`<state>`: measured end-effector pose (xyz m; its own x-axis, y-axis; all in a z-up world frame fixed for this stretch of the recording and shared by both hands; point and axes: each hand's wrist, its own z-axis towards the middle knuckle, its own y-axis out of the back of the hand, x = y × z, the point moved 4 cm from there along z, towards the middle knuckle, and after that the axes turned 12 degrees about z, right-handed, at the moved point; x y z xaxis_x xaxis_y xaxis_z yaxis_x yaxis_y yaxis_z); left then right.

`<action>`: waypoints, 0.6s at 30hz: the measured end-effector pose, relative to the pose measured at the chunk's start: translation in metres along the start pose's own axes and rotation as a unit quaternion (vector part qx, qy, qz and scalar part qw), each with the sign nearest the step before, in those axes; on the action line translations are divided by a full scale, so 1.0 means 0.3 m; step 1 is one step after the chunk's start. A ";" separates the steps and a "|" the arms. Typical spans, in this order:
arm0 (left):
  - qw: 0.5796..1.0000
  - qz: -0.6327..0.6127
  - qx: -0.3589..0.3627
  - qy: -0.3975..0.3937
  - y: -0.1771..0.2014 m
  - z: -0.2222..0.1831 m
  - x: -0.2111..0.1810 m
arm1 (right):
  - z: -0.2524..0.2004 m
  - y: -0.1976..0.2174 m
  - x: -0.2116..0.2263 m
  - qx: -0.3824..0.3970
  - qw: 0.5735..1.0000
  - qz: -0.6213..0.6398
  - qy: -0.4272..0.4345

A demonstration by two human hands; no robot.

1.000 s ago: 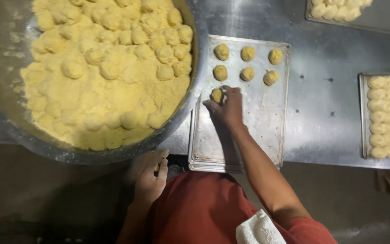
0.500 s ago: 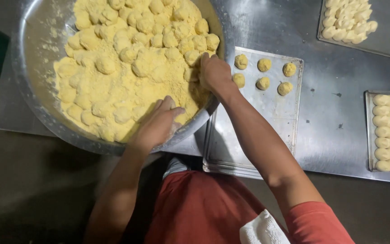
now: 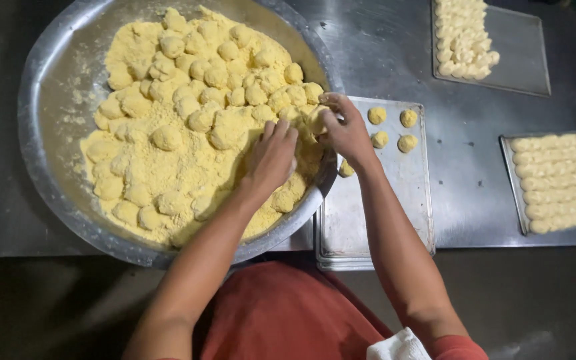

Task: The baker rolls dough into small balls, coats them in a yellow cornmeal-like powder, and arranges them in rows on baking trays.

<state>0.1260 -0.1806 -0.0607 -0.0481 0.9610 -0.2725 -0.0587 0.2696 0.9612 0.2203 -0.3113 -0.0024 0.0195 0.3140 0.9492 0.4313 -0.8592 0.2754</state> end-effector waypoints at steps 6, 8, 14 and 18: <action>0.947 -0.266 0.071 0.164 0.276 -0.134 0.107 | -0.049 -0.004 -0.032 -0.020 0.962 0.265 -0.064; 0.931 -0.295 0.068 0.206 0.270 -0.158 0.163 | -0.073 -0.075 0.021 -0.026 0.985 0.162 -0.057; 0.955 -0.140 -0.153 0.213 0.219 -0.284 0.357 | -0.111 -0.314 0.001 0.043 0.980 -0.192 0.039; 0.950 -0.029 -0.229 0.212 0.246 -0.356 0.402 | -0.184 -0.412 0.047 0.090 0.962 -0.160 0.200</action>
<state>0.0092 -0.0516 -0.0274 -0.4236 0.8073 -0.4109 -0.4957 0.1731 0.8511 0.1175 -0.2230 -0.0147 -0.4740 0.3386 0.8128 0.5080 -0.6488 0.5665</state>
